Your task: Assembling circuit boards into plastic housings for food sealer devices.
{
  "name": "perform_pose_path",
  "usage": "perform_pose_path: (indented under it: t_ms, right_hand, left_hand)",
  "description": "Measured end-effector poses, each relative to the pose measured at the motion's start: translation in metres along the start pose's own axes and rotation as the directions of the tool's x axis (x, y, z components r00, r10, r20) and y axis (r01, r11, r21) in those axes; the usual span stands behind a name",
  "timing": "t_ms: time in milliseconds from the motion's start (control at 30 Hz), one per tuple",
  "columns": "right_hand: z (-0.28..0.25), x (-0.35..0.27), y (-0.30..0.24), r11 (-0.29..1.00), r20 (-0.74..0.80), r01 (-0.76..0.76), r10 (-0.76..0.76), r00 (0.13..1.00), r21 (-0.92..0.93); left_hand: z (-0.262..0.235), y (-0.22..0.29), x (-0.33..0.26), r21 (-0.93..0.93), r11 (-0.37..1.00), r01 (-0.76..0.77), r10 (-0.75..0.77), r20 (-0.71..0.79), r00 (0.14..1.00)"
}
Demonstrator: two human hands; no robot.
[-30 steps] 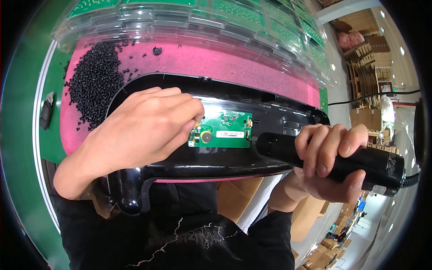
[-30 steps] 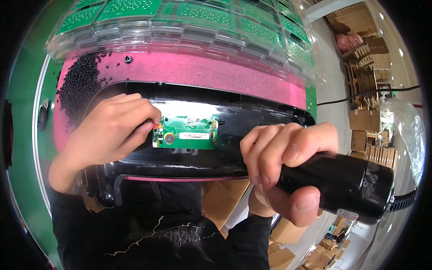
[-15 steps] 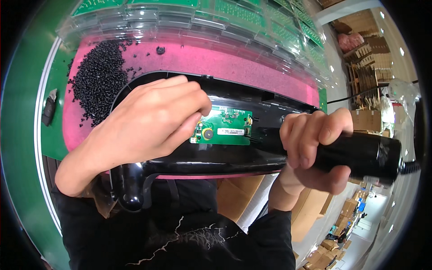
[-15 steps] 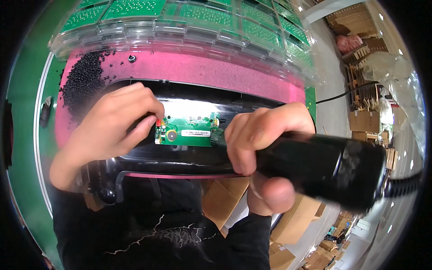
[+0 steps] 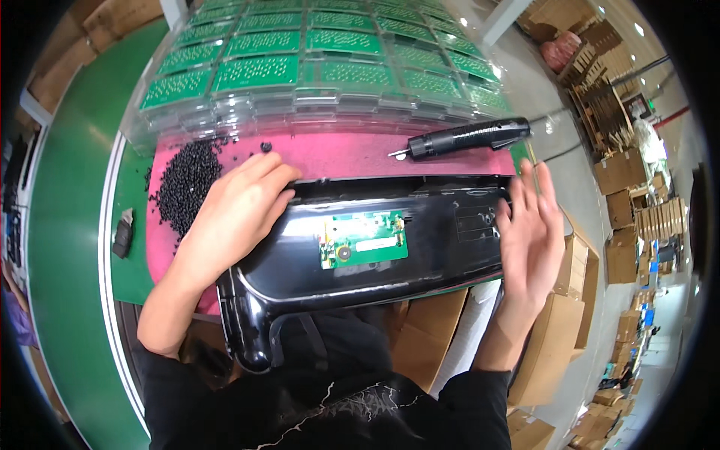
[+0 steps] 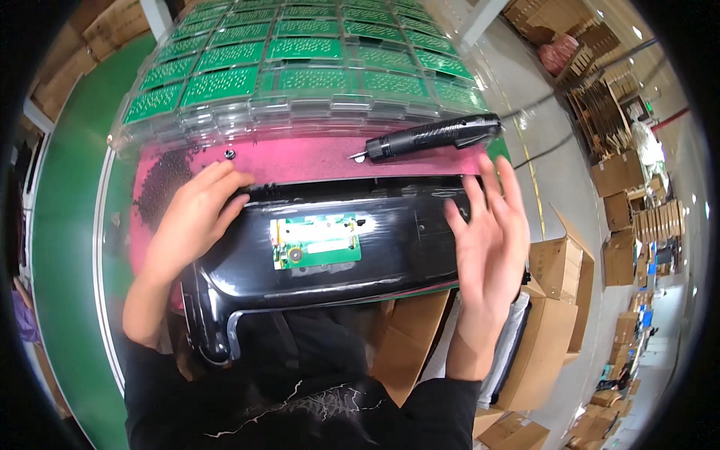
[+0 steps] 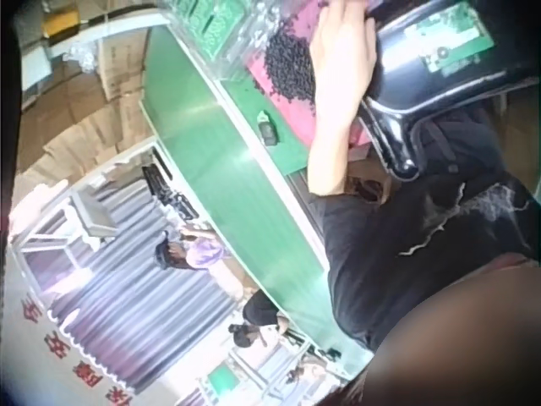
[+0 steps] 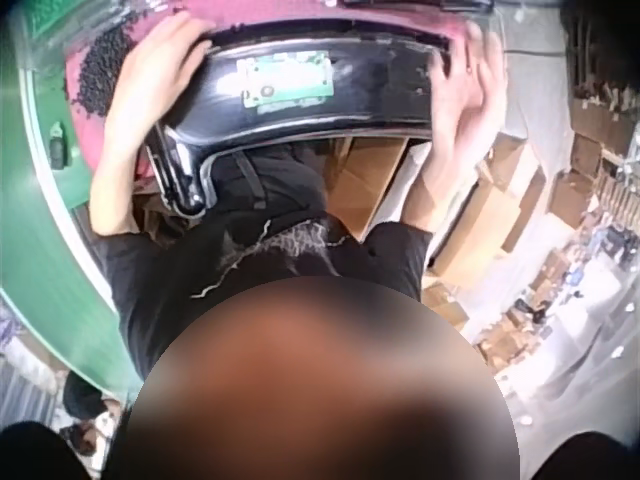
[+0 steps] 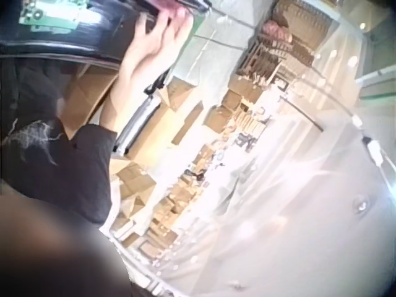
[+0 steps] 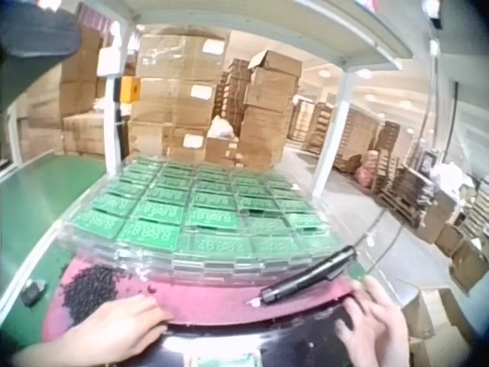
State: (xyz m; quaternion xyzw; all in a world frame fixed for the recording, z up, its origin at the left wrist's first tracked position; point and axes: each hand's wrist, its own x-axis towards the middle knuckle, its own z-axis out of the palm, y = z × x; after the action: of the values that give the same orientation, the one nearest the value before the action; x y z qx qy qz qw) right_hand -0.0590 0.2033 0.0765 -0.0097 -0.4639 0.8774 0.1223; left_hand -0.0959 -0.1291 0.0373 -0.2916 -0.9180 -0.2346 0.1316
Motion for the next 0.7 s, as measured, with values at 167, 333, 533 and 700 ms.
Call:
perform_pose_path:
  t_ms: [167,333,533,700]
  right_hand:
    - [-0.072,-0.054,-0.037,0.796,-0.091,0.535,-0.578,0.811,-0.284]
    - [-0.218,-0.086,-0.033,0.286,-0.235,0.171,-0.934,0.268,-0.943]
    - [-0.376,-0.21,0.098,-0.045,-0.324,-0.512,-0.726,0.607,-0.858]
    - [-0.402,-0.286,0.227,-0.281,-0.64,-0.662,-0.179,0.747,-0.695]
  left_hand:
    - [-0.009,0.01,0.005,0.056,0.997,0.052,-0.061,0.176,0.983]
    - [-0.04,0.053,-0.002,0.005,0.997,-0.081,0.081,-0.13,0.988]
    - [-0.082,0.019,-0.114,0.25,0.968,0.04,0.126,-0.614,0.779]
    - [-0.105,-0.004,-0.167,-0.282,0.932,0.23,-0.342,-0.893,0.293]
